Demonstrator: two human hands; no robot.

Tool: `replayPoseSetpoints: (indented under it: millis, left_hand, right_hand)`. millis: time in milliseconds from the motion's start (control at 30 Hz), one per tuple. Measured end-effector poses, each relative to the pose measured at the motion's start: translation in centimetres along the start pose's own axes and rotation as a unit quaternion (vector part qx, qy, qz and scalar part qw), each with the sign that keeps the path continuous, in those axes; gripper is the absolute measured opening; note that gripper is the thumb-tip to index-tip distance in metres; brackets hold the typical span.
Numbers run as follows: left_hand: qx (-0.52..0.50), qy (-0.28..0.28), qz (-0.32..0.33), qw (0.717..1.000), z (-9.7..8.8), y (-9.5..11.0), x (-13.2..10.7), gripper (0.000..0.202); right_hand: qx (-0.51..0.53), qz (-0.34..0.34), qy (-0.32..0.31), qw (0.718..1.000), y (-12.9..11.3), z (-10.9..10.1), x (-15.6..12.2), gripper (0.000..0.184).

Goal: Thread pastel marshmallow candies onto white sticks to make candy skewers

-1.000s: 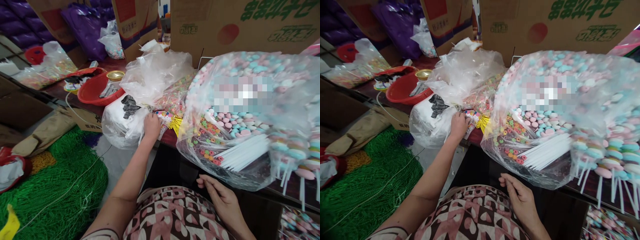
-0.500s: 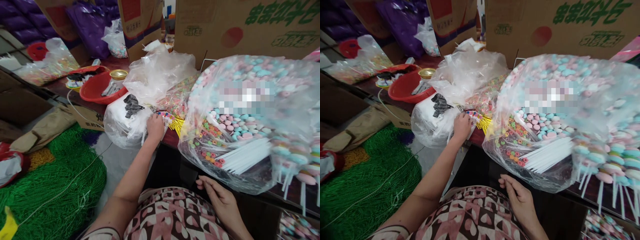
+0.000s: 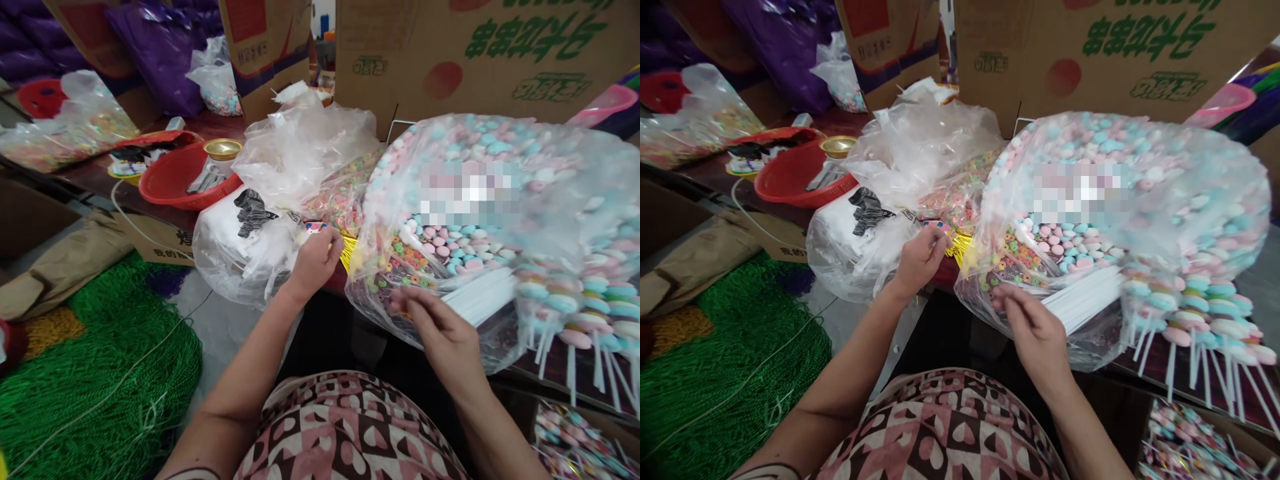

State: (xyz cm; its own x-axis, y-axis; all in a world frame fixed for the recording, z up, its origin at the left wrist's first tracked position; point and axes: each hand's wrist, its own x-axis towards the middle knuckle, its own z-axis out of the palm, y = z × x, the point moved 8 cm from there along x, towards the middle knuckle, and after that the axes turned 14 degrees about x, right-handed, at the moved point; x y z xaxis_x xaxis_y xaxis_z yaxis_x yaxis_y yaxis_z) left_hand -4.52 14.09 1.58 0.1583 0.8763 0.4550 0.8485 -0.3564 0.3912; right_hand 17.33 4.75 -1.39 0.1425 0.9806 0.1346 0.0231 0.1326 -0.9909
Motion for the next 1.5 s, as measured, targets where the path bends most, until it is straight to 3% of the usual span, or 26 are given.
replayPoseSetpoints:
  millis: [67, 133, 233, 367, 500, 733, 900, 1133, 1267, 1400, 1500]
  left_hand:
    - [0.007, -0.013, 0.037, 0.999, 0.0, 1.4, -0.2, 0.021]
    - [0.058, -0.008, 0.019, 0.998, 0.1, 1.0, -0.2, 0.025]
    - [0.179, -0.010, -0.080, 0.981, 0.8, -2.3, -0.1, 0.031]
    - [0.285, -0.095, -0.148, 0.942, 2.9, -6.3, 0.1, 0.040]
    - [0.298, -0.141, -0.166, 0.929, 4.3, -7.9, 0.7, 0.024]
    - [0.282, -0.129, -0.173, 0.935, 4.4, -8.4, 0.9, 0.022]
    - [0.283, -0.098, -0.180, 0.937, 3.9, -7.9, 0.4, 0.029]
    - [0.266, -0.134, -0.189, 0.936, 4.6, -8.4, 0.8, 0.020]
    - [0.216, -0.080, -0.185, 0.956, 3.4, -8.1, 0.9, 0.012]
    - [0.125, -0.004, -0.114, 0.986, 1.2, -5.0, 0.5, 0.006]
    - [0.012, -0.037, -0.009, 0.999, 0.8, -0.5, -0.1, 0.007]
  right_hand:
    - [-0.005, -0.046, 0.022, 0.999, -1.9, 0.6, 2.2, 0.030]
    - [-0.010, -0.072, 0.009, 0.997, -2.8, 1.5, 3.7, 0.030]
    - [-0.031, -0.082, -0.027, 0.996, -2.6, 2.5, 4.3, 0.027]
    - [-0.059, -0.067, -0.049, 0.995, -1.1, 2.8, 3.4, 0.025]
    - [-0.041, -0.057, -0.067, 0.995, -0.5, 3.3, 2.9, 0.024]
    - [-0.047, -0.081, -0.098, 0.991, -0.4, 4.3, 2.2, 0.020]
    - [-0.051, -0.089, -0.091, 0.991, -0.4, 3.9, 2.2, 0.019]
    - [-0.049, -0.114, -0.121, 0.985, -0.7, 5.2, 1.7, 0.020]
    - [-0.057, -0.117, -0.119, 0.984, -0.6, 4.8, 1.6, 0.020]
    - [-0.079, -0.113, -0.094, 0.986, -1.0, 3.9, 2.4, 0.021]
    - [-0.125, -0.164, -0.071, 0.976, -2.5, 3.9, 3.5, 0.030]
